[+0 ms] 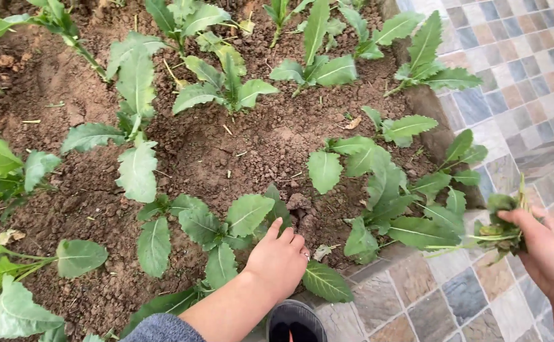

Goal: The person removes small weeds by hand from between rows of young leafy green plants in a garden bed. After clearing several weeds, the person uses a small hand hoe to loosen the soil and remove additional weeds around the base of the plants.

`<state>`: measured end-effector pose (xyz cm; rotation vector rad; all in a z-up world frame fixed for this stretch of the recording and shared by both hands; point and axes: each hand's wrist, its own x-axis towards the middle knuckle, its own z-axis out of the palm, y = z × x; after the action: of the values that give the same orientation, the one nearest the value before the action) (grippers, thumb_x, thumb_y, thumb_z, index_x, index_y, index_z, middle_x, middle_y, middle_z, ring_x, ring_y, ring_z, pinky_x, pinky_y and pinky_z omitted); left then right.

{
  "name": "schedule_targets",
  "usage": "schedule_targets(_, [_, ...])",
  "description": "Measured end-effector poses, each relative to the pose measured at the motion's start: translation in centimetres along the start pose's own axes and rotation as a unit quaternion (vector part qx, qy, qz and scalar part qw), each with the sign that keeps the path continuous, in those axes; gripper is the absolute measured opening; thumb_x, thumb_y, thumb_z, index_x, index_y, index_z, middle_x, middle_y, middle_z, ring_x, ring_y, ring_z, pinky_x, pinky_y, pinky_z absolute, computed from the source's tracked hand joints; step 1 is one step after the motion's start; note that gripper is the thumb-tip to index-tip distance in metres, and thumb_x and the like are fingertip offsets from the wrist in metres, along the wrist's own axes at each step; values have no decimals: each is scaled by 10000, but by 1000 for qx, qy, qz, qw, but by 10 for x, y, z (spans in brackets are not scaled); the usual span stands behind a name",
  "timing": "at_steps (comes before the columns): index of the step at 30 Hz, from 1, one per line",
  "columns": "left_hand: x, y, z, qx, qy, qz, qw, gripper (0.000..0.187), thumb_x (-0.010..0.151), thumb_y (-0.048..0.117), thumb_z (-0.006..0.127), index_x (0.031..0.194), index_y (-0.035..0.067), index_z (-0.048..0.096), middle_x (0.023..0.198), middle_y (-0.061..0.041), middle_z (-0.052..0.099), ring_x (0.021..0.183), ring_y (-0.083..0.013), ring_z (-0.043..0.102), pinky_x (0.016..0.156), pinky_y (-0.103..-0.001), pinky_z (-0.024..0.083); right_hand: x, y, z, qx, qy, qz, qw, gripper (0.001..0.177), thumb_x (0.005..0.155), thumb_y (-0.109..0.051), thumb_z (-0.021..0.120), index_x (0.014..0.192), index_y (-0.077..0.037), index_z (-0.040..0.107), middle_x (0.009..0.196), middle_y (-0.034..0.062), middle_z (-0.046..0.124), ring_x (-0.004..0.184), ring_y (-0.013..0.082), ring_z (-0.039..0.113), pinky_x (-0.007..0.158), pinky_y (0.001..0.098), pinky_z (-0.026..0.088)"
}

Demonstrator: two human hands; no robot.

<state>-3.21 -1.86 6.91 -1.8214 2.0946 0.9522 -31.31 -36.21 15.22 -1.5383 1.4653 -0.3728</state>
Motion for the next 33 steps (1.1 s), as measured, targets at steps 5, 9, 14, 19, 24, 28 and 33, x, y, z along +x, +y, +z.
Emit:
schedule_targets(5, [7, 9, -4, 25, 26, -3, 999, 548, 988, 239, 573, 1512, 105, 488, 1408, -154, 520, 1341, -380, 409, 1235, -648, 160, 62, 169, -87, 12, -17, 148, 989, 173, 642, 17, 420, 669, -153, 401, 687, 10, 405, 603, 202, 354, 528, 367, 268])
schedule_targets(9, [10, 13, -2, 20, 32, -3, 999, 528, 990, 226, 554, 1499, 93, 502, 1434, -165, 513, 1388, -391, 379, 1228, -653, 171, 60, 200, -71, -77, -25, 228, 970, 249, 588, 119, 365, 697, -94, 301, 758, 117, 327, 694, 252, 253, 607, 422, 200])
schedule_targets(14, [10, 16, -1, 23, -6, -23, 999, 556, 1025, 261, 504, 1549, 92, 432, 1492, -173, 460, 1456, -412, 312, 1229, -663, 149, 45, 174, -51, -219, -23, 350, 910, 307, 838, 105, 592, 1131, 19, 552, 993, 263, 602, 878, 361, 536, 694, 478, 430])
schedule_targets(19, [15, 15, 2, 34, 36, -34, 998, 549, 1046, 414, 520, 1508, 119, 486, 1405, -152, 530, 1370, -391, 400, 1224, -657, 181, -3, 68, -22, -205, -17, 397, 895, 735, 969, -58, 704, 1604, -145, 345, 1639, 113, 373, 1489, 318, 354, 1124, 507, 418])
schedule_targets(24, [14, 14, -11, 43, 8, -43, 998, 527, 1066, 397, 480, 1528, 145, 465, 1433, -161, 508, 1378, -400, 390, 1229, -658, 168, -5, 61, -48, -209, 20, 355, 911, 446, 1071, -188, 549, 1506, -94, 518, 1565, 63, 473, 1380, 282, 489, 1025, 478, 465])
schedule_targets(28, [12, 15, -21, 47, 29, -44, 998, 529, 1063, 422, 494, 1505, 133, 483, 1414, -147, 522, 1371, -389, 407, 1227, -659, 183, -32, 39, -35, -189, -48, 298, 934, 393, 1026, -53, 526, 1399, -48, 650, 1423, 114, 649, 1246, 286, 612, 1047, 430, 473])
schedule_targets(33, [9, 15, -29, 37, 30, -48, 998, 508, 1063, 408, 498, 1494, 139, 499, 1407, -148, 533, 1351, -384, 421, 1224, -653, 192, -74, 32, 72, -383, -234, 195, 872, 395, 991, -216, 567, 1366, -211, 693, 1361, -26, 737, 990, 124, 693, 959, 302, 557])
